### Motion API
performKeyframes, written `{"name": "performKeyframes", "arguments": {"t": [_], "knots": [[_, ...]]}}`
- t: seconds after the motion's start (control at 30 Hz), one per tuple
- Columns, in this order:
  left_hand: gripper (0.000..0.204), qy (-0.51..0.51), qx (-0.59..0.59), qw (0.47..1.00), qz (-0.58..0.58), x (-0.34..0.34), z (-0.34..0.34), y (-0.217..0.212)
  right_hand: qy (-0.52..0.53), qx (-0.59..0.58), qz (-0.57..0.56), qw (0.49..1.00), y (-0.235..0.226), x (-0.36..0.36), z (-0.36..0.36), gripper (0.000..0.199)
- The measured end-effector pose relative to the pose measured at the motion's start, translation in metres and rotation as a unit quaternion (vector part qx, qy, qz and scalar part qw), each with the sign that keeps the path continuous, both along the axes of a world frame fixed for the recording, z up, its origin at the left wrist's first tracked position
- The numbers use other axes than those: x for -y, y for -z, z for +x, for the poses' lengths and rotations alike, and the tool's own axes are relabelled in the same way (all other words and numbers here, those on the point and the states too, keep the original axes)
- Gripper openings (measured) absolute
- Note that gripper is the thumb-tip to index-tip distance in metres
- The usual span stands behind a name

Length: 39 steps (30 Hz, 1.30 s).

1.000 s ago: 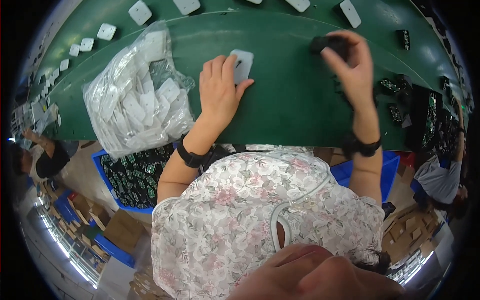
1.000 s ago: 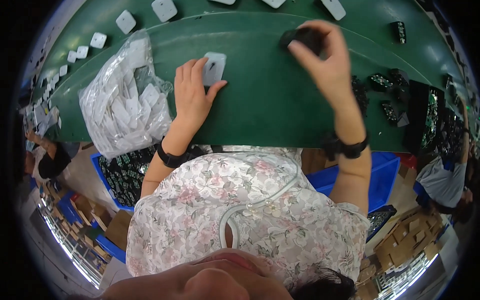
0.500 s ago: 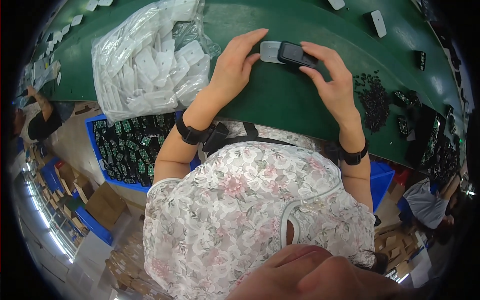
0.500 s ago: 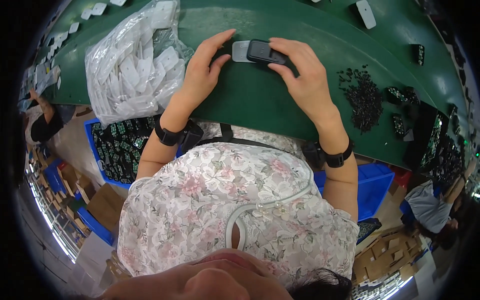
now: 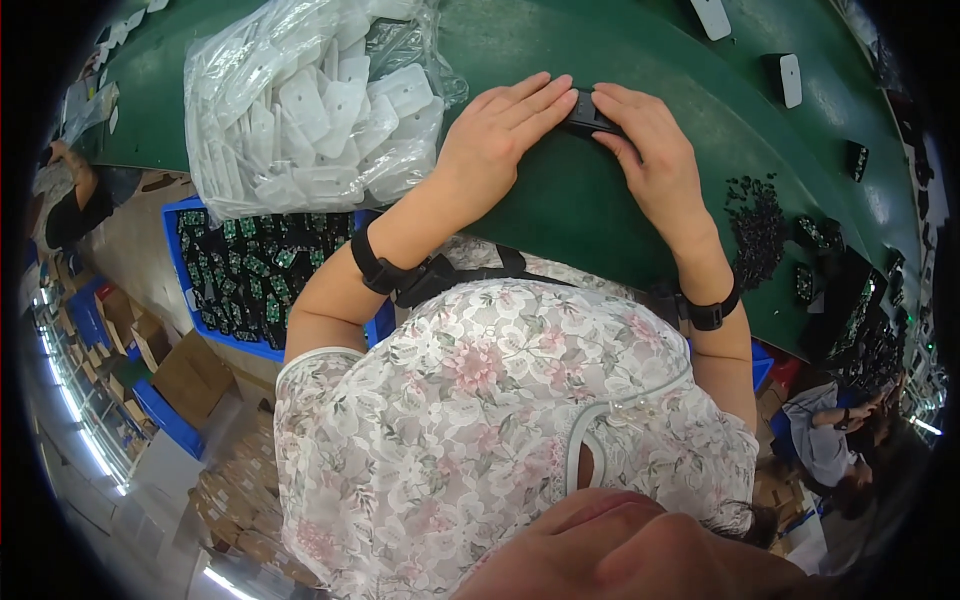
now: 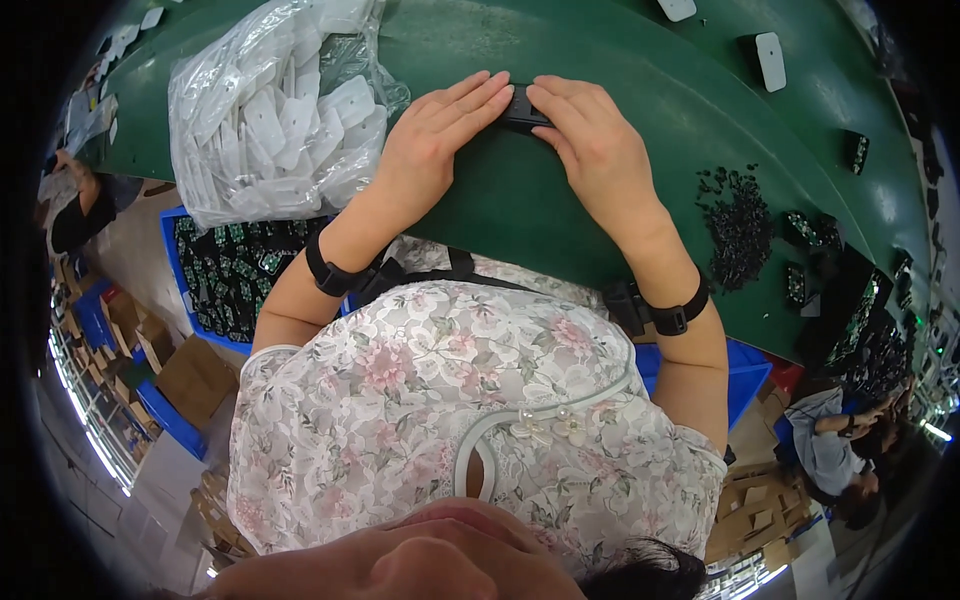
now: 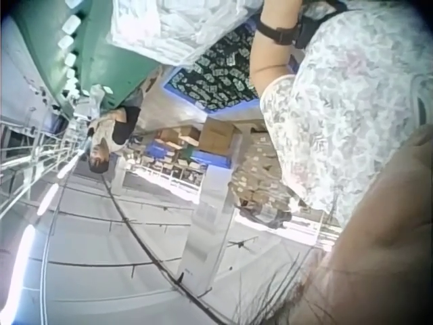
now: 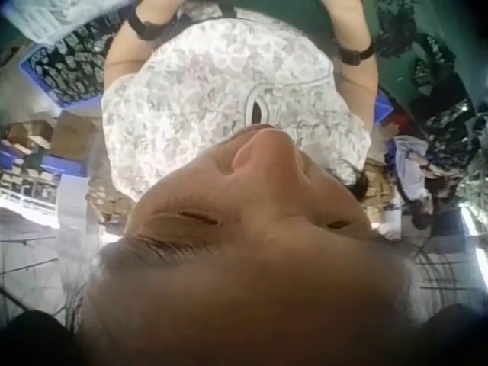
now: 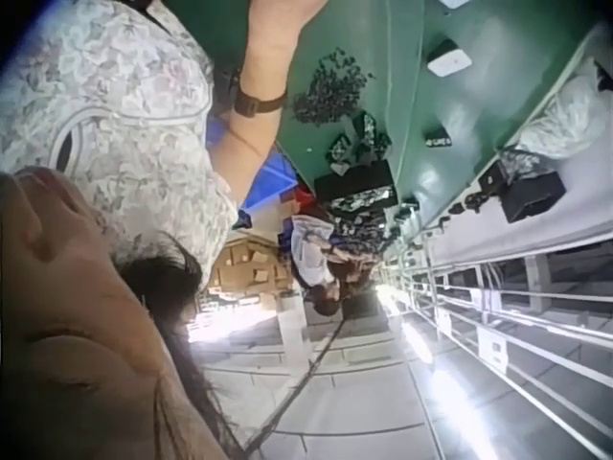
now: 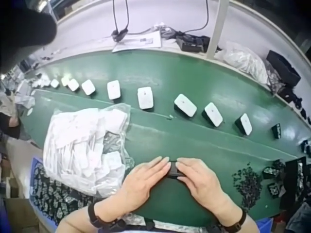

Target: The person picks up a circuit board from a blue bin, places it into a black housing, and then inserts a small black component into a white cover before pressing it onto the assembly. The completed device is then placed onto the green conveyor belt.

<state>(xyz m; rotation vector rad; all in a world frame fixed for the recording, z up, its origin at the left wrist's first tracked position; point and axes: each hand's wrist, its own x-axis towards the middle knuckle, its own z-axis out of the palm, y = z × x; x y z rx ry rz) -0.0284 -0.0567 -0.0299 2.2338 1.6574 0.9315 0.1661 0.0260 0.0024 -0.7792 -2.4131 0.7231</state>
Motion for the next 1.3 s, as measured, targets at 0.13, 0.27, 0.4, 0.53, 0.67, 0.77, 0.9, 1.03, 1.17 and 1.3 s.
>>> {"name": "performKeyframes", "arguments": {"t": [0.13,0.27,0.4,0.53,0.67,0.77,0.9,1.03,1.17,1.3], "knots": [[0.049,-0.021,-0.072,0.996,0.044,0.003,0.013,-0.006,0.008,-0.009,-0.013,1.000,0.006,-0.003,0.005,0.037],[0.052,-0.083,-0.116,0.987,0.077,-0.008,0.029,-0.008,0.041,-0.062,-0.283,0.956,-0.006,-0.020,0.006,0.040],[0.043,-0.063,0.018,0.994,0.084,-0.021,0.019,-0.007,0.036,-0.235,-0.413,0.879,-0.003,-0.022,0.003,0.044],[0.035,-0.108,0.435,0.871,-0.200,-0.025,0.022,-0.023,0.067,-0.301,-0.406,0.860,-0.013,-0.012,-0.015,0.050],[0.032,-0.101,0.485,0.854,-0.160,-0.036,0.018,-0.030,0.031,-0.307,-0.322,0.895,-0.026,-0.054,-0.035,0.040],[0.031,-0.105,0.485,0.864,-0.090,-0.028,0.009,-0.036,0.010,-0.239,-0.149,0.959,-0.033,-0.131,-0.051,0.030],[0.030,-0.075,0.369,0.926,-0.026,-0.010,-0.001,-0.060,-0.004,-0.194,-0.173,0.966,-0.060,-0.214,-0.076,0.024],[0.023,-0.147,0.312,0.939,0.002,0.030,-0.024,-0.083,-0.029,-0.052,-0.166,0.984,-0.067,-0.252,-0.094,0.023],[0.019,-0.249,0.193,0.948,0.038,0.062,-0.050,-0.095,-0.081,0.065,-0.227,0.968,-0.072,-0.263,-0.102,0.021],[0.017,-0.298,0.110,0.946,0.066,0.068,-0.058,-0.102,-0.075,0.100,-0.236,0.964,-0.074,-0.262,-0.100,0.021]]}}
